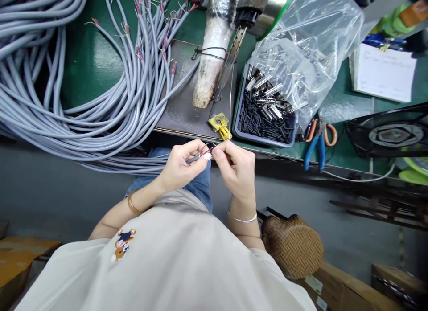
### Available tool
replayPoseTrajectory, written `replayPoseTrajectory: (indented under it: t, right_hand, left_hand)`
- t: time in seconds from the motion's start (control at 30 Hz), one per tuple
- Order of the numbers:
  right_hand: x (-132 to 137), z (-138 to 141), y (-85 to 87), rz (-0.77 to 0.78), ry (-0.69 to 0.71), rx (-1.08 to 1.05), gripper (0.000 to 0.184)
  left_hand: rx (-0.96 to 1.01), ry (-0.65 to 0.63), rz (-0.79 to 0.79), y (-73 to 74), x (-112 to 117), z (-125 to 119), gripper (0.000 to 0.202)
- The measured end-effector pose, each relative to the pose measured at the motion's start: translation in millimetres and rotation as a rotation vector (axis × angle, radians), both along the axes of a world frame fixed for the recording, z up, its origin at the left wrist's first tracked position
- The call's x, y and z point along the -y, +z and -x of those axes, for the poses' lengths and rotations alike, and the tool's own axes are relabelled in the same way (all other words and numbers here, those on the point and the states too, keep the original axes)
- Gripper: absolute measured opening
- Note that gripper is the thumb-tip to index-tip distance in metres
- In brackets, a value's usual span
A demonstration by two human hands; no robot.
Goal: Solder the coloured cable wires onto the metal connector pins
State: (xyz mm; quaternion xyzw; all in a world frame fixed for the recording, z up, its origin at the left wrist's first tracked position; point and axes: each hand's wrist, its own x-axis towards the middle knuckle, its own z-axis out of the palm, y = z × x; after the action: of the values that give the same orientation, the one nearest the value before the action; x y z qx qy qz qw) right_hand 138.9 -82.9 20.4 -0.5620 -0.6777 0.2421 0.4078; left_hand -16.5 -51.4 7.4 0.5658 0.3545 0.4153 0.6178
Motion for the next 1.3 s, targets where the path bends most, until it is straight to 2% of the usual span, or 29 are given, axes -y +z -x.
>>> replayPoseTrajectory:
  t: [0.13,0.2,0.33,0.43,0.5,0.63,0.73,0.83,0.9,1.0,1.07,1.13,1.2,1.3]
  right_hand:
    - [-3,-8,-3.1,-0.02,-0.227,-0.166,0.038]
    - [-4,-14,-3.9,-0.021,-0.292,-0.236,0.039]
    - [-2,-14,-1.3,0.054,-0.197,-0.263,0.024]
    - [-1,-6,0.7,0.114,-0.114,-0.255,0.01]
    - [-1,-1,0.8,0.116,-0.086,-0.232,0.008]
    - [-1,7,0.5,0.028,-0.088,-0.164,0.013]
    - [2,12,0.7,-0.098,-0.066,-0.027,0.013]
    - [7,12,-0.7,-0.145,-0.022,0.051,0.013]
    - [10,8,-2.9,-0.181,-0.06,0.005,0.016]
    - [10,5,-6.7,-0.32,-0.19,-0.103,0.026]
    - [7,6,-8.8,-0.444,-0.3,-0.193,0.02]
    - [4,10,-10.2,-0.504,-0.377,-0.275,0.019]
    - [2,13,-10.5,-0.473,-0.394,-0.303,0.02]
    - [3,14,-10.0,-0.357,-0.388,-0.238,0.01]
  left_hand:
    - [0.165,-0.045,0.172,-0.2,-3,4,0.029]
    - [0.204,-0.049,0.249,-3.5,-4,8,0.031]
    - [0.244,-0.03,0.306,-8.9,-5,11,0.033]
    - [0.261,-0.013,0.261,-8.3,-6,9,0.033]
    - [0.259,-0.002,0.229,-6.8,-5,7,0.034]
    - [0.264,0.014,0.238,-5.9,-2,4,0.035]
    - [0.354,0.0,0.347,-9.6,-5,6,0.036]
    - [0.494,-0.059,0.48,-18.2,-13,17,0.038]
    - [0.576,-0.125,0.532,-26.4,-18,26,0.043]
    - [0.685,-0.218,0.514,-38.4,-20,36,0.054]
    - [0.701,-0.256,0.5,-43.6,-19,39,0.061]
    - [0.693,-0.281,0.497,-45.8,-17,39,0.065]
    - [0.698,-0.296,0.498,-45.9,-16,39,0.065]
    - [0.739,-0.316,0.484,-44.5,-16,38,0.061]
